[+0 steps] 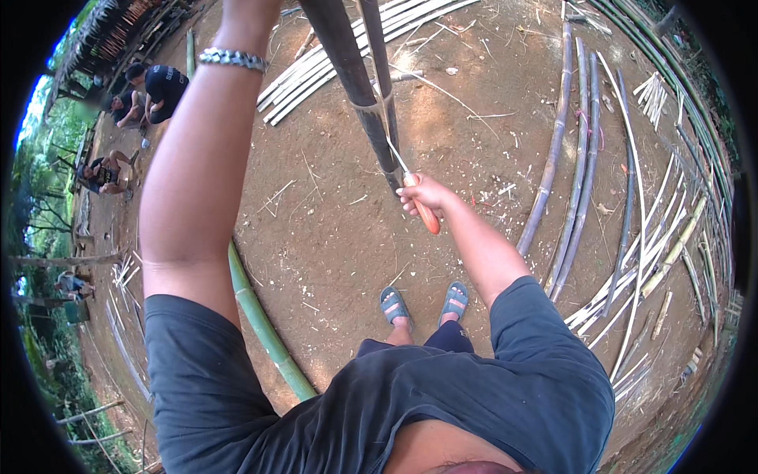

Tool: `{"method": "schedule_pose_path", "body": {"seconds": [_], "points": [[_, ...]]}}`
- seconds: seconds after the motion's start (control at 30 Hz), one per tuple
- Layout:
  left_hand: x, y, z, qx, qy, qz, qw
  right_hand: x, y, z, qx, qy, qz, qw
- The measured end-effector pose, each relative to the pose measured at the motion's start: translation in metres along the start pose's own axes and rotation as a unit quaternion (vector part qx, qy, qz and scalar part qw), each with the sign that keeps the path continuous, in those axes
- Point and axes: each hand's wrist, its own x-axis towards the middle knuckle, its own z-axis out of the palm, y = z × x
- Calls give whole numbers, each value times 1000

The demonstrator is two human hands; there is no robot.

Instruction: The person sharpens the end of a bamboo pole using a metal file, rotating the pole to smooth the surface. They then pick up a long bamboo strip and place it on the ground before continuing to file the pole's tip.

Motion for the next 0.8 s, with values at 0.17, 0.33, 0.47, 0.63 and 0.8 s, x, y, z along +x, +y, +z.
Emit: {"method": "schedule_pose_path", "body": {"seconds": [0.17, 0.33, 0.47, 0.63, 0.8], "points": [[-56, -34, 28, -85, 36, 2, 996, 15, 10, 5, -142, 85, 13, 986], [-51, -27, 68, 35, 34, 19, 999, 32, 26, -37, -386, 255, -94, 882], [-52, -29, 88, 17, 37, 40, 998, 9, -12, -58, -461, 242, -8, 854], [-50, -26, 105, 84, 28, 38, 995, -6, -46, -85, -601, 265, 7, 754], [-49, -28, 133, 67, 34, 59, 995, 9, -67, -114, -627, 211, -4, 750]]}}
